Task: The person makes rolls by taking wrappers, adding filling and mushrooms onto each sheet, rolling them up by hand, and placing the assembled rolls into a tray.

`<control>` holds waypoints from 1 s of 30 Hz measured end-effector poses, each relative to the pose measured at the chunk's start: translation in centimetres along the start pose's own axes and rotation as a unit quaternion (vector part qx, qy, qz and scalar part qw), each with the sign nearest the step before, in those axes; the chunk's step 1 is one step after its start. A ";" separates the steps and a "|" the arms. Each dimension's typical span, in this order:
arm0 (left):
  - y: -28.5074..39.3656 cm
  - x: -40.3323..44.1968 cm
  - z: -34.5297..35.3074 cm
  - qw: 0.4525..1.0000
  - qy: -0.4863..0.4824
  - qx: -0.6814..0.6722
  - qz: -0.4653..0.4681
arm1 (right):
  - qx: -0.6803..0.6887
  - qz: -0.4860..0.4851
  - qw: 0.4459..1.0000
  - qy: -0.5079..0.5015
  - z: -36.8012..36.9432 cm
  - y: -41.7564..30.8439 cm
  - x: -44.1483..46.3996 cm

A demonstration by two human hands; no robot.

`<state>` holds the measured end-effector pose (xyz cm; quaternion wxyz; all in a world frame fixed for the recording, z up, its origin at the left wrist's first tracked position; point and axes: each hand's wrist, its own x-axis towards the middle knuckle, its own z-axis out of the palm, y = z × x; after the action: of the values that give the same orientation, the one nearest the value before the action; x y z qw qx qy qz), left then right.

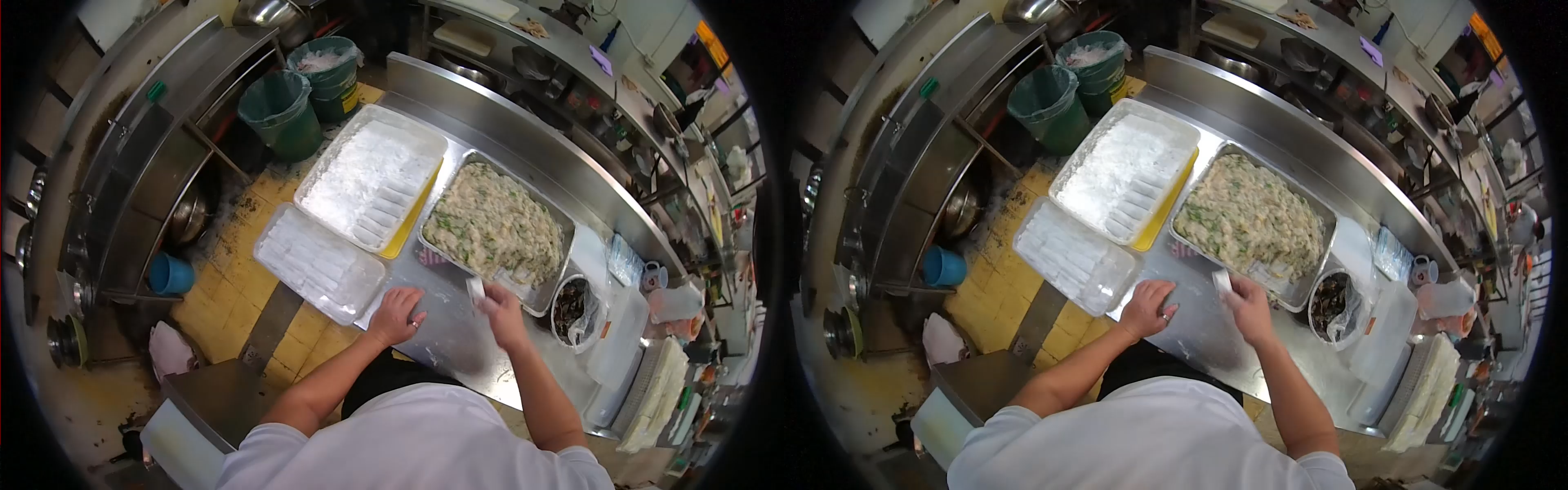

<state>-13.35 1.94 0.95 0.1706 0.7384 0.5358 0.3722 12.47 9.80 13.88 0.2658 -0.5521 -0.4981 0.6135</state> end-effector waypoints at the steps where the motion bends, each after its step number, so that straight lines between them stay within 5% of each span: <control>1: -0.8 -0.1 -0.1 1.000 -0.004 -0.012 0.004 | -0.008 -0.027 1.000 0.002 1.6 -3.5 2.0; 6: -1.1 -0.2 -0.3 0.999 0.002 -0.047 -0.002 | -0.197 -0.139 0.970 -0.004 7.9 -15.1 15.1; 10: -1.2 -0.4 -0.3 0.999 0.005 -0.051 -0.003 | -0.444 -0.243 0.862 0.025 11.5 -15.8 26.0; 17: -1.5 -0.2 -0.6 0.998 -0.010 -0.056 0.005 | -0.695 -0.103 0.697 -0.141 14.9 -14.8 34.2; 20: -1.5 -0.2 -0.6 0.998 -0.011 -0.061 0.005 | -0.620 -0.164 0.761 -0.097 15.1 -14.9 33.8; 26: -1.5 0.1 -0.7 0.998 -0.016 -0.065 0.012 | -0.659 -0.149 0.724 -0.138 15.3 -13.0 34.7; 30: -1.5 0.0 -0.7 0.998 -0.027 -0.055 0.005 | -0.600 -0.214 0.771 -0.003 15.8 -13.4 30.4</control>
<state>-14.79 2.43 0.44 0.2236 0.7404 0.5062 0.3816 -12.98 36.30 11.76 0.0033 -0.4765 -0.8711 0.1188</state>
